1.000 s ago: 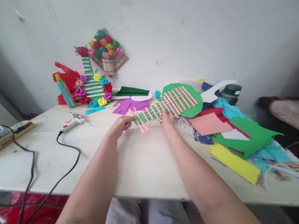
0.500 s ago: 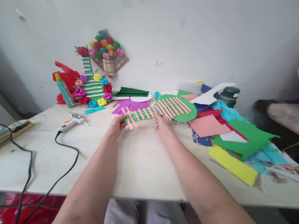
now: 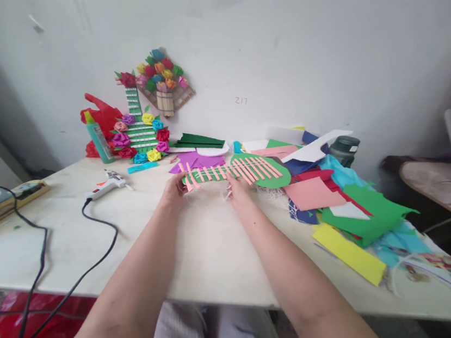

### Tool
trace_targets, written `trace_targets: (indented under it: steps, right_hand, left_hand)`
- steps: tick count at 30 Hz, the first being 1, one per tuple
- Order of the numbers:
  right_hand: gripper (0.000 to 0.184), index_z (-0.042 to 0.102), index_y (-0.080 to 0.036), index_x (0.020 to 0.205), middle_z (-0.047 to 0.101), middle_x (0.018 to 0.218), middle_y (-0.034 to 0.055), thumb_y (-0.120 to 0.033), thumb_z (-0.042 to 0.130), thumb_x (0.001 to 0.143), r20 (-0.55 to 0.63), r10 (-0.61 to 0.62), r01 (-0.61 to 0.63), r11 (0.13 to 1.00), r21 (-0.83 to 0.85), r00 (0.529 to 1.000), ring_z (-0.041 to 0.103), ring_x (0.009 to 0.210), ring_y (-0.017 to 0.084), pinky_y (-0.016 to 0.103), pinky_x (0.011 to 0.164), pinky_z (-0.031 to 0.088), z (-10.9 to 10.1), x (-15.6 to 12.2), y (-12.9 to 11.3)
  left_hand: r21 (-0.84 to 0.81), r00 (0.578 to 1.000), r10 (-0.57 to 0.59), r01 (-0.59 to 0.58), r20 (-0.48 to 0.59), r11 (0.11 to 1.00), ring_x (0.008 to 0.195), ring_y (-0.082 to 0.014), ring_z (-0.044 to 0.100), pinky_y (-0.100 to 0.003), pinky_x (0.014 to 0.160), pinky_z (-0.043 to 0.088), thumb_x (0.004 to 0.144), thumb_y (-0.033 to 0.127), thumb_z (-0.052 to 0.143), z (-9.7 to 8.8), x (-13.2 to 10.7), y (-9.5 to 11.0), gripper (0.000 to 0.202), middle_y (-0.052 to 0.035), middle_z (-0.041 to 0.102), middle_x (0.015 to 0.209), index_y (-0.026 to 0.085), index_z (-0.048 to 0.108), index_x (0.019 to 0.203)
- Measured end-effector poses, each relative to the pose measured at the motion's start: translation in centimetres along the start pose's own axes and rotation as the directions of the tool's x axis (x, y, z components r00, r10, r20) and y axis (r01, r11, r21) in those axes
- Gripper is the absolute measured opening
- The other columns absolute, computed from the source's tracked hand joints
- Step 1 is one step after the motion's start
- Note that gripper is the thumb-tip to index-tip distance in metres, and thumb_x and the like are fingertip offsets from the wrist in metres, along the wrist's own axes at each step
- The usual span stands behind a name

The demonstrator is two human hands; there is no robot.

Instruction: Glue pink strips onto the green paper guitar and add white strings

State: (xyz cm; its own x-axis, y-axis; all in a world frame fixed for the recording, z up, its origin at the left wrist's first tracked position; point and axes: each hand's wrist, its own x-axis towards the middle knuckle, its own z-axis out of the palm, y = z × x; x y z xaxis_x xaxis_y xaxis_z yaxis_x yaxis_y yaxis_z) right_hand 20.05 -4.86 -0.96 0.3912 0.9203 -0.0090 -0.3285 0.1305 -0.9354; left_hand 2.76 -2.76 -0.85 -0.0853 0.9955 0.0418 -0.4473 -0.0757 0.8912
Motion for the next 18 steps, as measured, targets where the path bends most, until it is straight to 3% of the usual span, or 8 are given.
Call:
trace_targets:
  steps: [3, 6, 8, 11, 15, 16, 18]
  right_hand:
    - [0.028, 0.04, -0.019, 0.054, 0.033, 0.039, -0.009, -0.032, 0.061, 0.066, -0.038, -0.026, 0.025, 1.0, -0.011, 0.999, 0.03, 0.035, 0.004, 0.018, 0.033, 0.022, 0.3, -0.3, -0.3]
    - [0.028, 0.04, -0.019, 0.053, 0.036, 0.041, -0.0078, -0.033, 0.059, 0.067, -0.087, -0.075, 0.071, 0.996, -0.053, 0.993, 0.034, 0.038, 0.006, 0.019, 0.036, 0.026, 0.5, -0.4, -0.4]
    - [0.028, 0.04, -0.02, 0.053, 0.037, 0.042, -0.0072, -0.036, 0.059, 0.067, -0.105, -0.13, 0.121, 0.988, -0.091, 0.986, 0.036, 0.041, 0.007, 0.02, 0.039, 0.028, 0.6, -0.2, -0.2]
    - [0.028, 0.042, -0.02, 0.056, 0.038, 0.044, -0.007, -0.041, 0.059, 0.066, -0.122, -0.188, 0.174, 0.978, -0.118, 0.975, 0.037, 0.043, 0.008, 0.02, 0.04, 0.03, 0.4, 0.4, 0.3]
    - [0.028, 0.044, -0.02, 0.06, 0.038, 0.045, -0.0069, -0.044, 0.057, 0.067, -0.135, -0.202, 0.186, 0.975, -0.12, 0.97, 0.039, 0.044, 0.008, 0.02, 0.041, 0.03, -0.1, 1.2, 0.9]
    - [0.028, 0.044, -0.02, 0.06, 0.038, 0.045, -0.0068, -0.045, 0.056, 0.067, -0.138, -0.198, 0.182, 0.976, -0.122, 0.971, 0.039, 0.044, 0.009, 0.02, 0.041, 0.031, -0.2, 1.3, 0.9]
    - [0.028, 0.045, -0.02, 0.061, 0.038, 0.044, -0.0066, -0.045, 0.056, 0.068, -0.148, -0.191, 0.173, 0.977, -0.128, 0.97, 0.039, 0.043, 0.009, 0.021, 0.04, 0.031, -0.3, 1.5, 0.9]
  left_hand:
    - [-0.012, 1.0, 0.01, -0.01, 0.009, 1.0, 0.052, -0.0113, 0.055, -0.022, 0.047, 0.04, 0.057, 0.031, 0.059, 0.2, 0.1, -0.1, 0.021, 0.0004, 0.058, 0.061, 0.016, 0.056, 0.07]
    - [0.014, 0.999, 0.035, -0.034, -0.016, 0.999, 0.059, -0.0124, 0.056, -0.023, 0.052, 0.042, 0.06, 0.037, 0.06, 0.2, 0.5, -0.3, 0.026, -0.0013, 0.061, 0.069, 0.017, 0.059, 0.076]
    - [0.057, 0.993, 0.082, -0.077, -0.089, 0.995, 0.061, -0.0122, 0.056, -0.022, 0.052, 0.041, 0.064, 0.044, 0.056, 0.2, 0.7, -0.4, 0.028, -0.0014, 0.06, 0.071, 0.018, 0.059, 0.077]
    - [0.162, 0.954, 0.188, -0.153, -0.235, 0.975, 0.06, -0.0102, 0.053, -0.02, 0.051, 0.038, 0.067, 0.044, 0.05, 0.0, 0.8, -0.3, 0.027, -0.0005, 0.058, 0.068, 0.018, 0.057, 0.07]
    - [0.235, 0.888, 0.284, -0.208, -0.362, 0.949, 0.042, -0.006, 0.038, -0.018, 0.041, 0.028, 0.06, 0.026, 0.051, -0.2, 0.4, 0.1, 0.015, 0.0039, 0.045, 0.046, 0.017, 0.046, 0.05]
    - [0.224, 0.903, 0.271, -0.203, -0.333, 0.953, 0.038, -0.0055, 0.033, -0.019, 0.038, 0.024, 0.058, 0.024, 0.049, -0.2, 0.2, 0.2, 0.016, 0.0048, 0.039, 0.041, 0.017, 0.042, 0.046]
    - [0.209, 0.973, 0.182, -0.15, -0.144, 0.966, 0.033, -0.0054, 0.03, -0.02, 0.034, 0.018, 0.057, 0.024, 0.047, -0.2, -0.2, 0.4, 0.018, 0.0047, 0.034, 0.036, 0.017, 0.039, 0.043]
